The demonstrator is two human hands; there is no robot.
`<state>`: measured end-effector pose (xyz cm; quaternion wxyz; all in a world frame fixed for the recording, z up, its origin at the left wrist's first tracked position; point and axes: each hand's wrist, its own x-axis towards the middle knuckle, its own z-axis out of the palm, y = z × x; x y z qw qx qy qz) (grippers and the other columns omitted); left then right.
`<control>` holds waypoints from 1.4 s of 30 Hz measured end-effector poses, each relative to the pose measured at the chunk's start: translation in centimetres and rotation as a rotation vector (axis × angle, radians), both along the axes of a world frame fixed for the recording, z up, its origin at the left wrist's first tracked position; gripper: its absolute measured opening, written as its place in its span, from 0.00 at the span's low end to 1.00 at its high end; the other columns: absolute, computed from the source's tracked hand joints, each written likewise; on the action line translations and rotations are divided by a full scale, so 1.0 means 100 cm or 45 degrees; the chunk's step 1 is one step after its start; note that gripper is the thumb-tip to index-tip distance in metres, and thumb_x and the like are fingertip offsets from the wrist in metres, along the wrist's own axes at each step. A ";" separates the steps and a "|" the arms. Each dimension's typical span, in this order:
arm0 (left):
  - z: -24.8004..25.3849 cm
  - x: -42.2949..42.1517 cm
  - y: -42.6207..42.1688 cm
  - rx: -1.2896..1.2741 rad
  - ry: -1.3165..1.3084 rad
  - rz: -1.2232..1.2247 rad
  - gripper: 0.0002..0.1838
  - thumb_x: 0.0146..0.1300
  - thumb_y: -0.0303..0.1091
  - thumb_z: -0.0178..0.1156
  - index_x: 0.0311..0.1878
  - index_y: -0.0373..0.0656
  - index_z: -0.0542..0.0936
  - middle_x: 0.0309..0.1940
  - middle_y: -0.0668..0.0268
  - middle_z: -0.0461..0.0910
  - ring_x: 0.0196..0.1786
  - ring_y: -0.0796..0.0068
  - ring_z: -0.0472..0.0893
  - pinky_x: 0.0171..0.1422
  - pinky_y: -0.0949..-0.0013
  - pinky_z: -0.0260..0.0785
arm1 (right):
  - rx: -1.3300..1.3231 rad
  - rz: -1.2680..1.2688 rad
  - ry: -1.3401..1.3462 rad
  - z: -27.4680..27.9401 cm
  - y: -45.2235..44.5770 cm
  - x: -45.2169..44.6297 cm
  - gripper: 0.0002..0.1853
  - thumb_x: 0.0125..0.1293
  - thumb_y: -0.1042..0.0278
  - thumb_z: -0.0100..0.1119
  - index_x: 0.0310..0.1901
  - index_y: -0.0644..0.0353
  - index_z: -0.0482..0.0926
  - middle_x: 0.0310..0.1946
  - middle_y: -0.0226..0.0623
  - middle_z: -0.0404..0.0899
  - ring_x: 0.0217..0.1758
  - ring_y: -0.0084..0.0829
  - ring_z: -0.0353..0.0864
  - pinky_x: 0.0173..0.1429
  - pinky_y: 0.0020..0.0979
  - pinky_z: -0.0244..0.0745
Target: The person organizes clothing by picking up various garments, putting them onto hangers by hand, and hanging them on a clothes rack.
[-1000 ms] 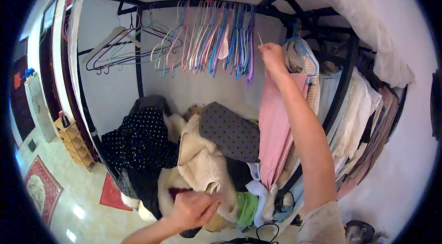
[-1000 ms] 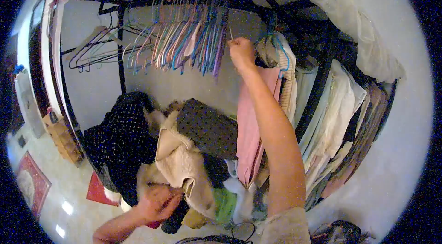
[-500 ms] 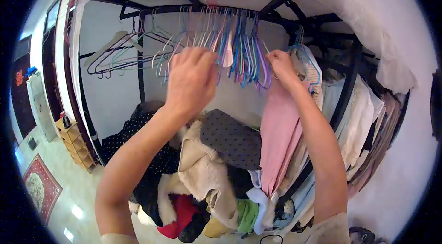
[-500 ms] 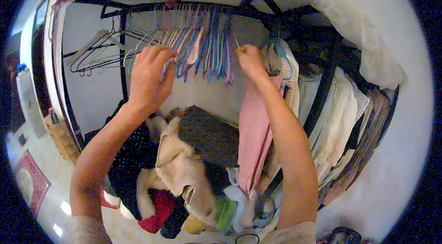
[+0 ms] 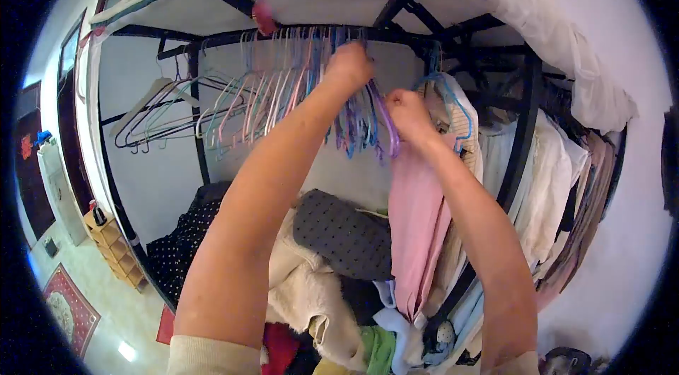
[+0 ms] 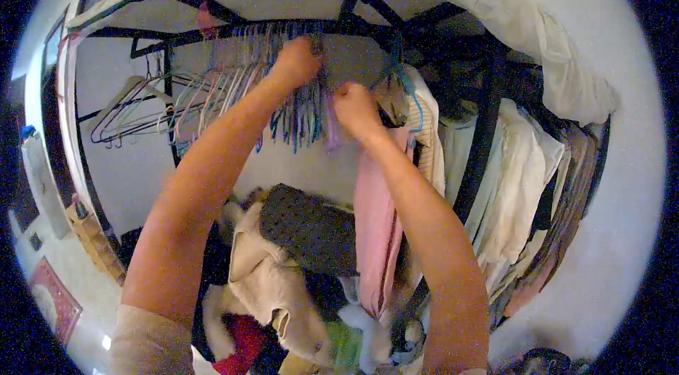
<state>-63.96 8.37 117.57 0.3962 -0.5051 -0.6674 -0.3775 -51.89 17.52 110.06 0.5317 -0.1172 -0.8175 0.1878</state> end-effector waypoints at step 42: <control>0.040 -0.069 0.050 0.278 0.026 0.086 0.20 0.46 0.45 0.66 0.35 0.37 0.81 0.38 0.48 0.80 0.43 0.48 0.80 0.51 0.55 0.72 | -0.016 0.136 0.170 -0.024 -0.006 -0.021 0.12 0.63 0.64 0.54 0.39 0.65 0.77 0.27 0.51 0.80 0.31 0.42 0.80 0.38 0.38 0.71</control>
